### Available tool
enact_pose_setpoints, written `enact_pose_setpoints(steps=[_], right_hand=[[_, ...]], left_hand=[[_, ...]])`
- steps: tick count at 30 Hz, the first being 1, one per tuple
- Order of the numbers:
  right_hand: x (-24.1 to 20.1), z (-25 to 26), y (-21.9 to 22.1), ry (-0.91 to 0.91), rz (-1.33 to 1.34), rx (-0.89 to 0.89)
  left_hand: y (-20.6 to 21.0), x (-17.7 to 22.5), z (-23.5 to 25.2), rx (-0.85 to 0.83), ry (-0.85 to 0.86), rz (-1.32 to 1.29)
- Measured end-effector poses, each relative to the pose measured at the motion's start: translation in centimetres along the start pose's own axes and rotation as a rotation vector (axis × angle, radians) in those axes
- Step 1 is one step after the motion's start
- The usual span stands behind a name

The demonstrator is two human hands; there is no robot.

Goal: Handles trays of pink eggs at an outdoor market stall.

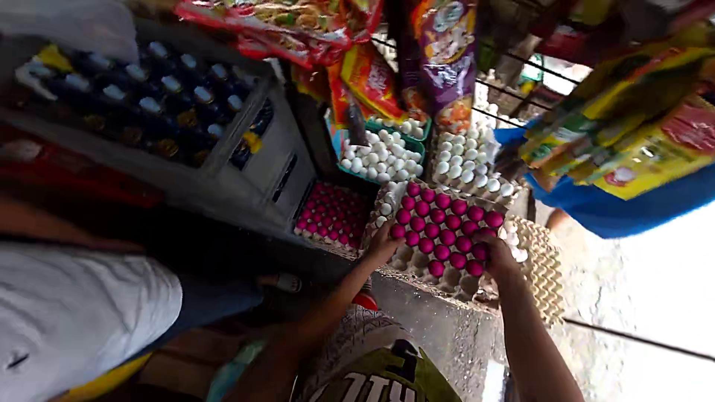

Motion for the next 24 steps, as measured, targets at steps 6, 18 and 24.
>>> enact_pose_setpoints(steps=[6, 18, 24], right_hand=[[-1.7, 2.7, 1.4, -0.048, -0.486, 0.059], [-2.5, 4.7, 2.4, -0.042, -1.25, -0.199], [-9.9, 4.7, 5.7, -0.239, -1.483, -0.587]], left_hand=[[-1.4, -1.9, 3.4, 0.099, -0.094, 0.183], [-2.6, -2.6, 3.2, 0.223, -0.177, 0.334], [-6.3, -5.0, -0.4, 0.578, -0.002, -0.079]])
Point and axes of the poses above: each hand's wrist, its own z-axis towards the middle knuckle, its own y-axis out of the palm, x = y × z, the point moved 7 cm from there along z, towards the middle knuckle, and after that the axes turned 10 degrees about -z, right-handed, at the moved point
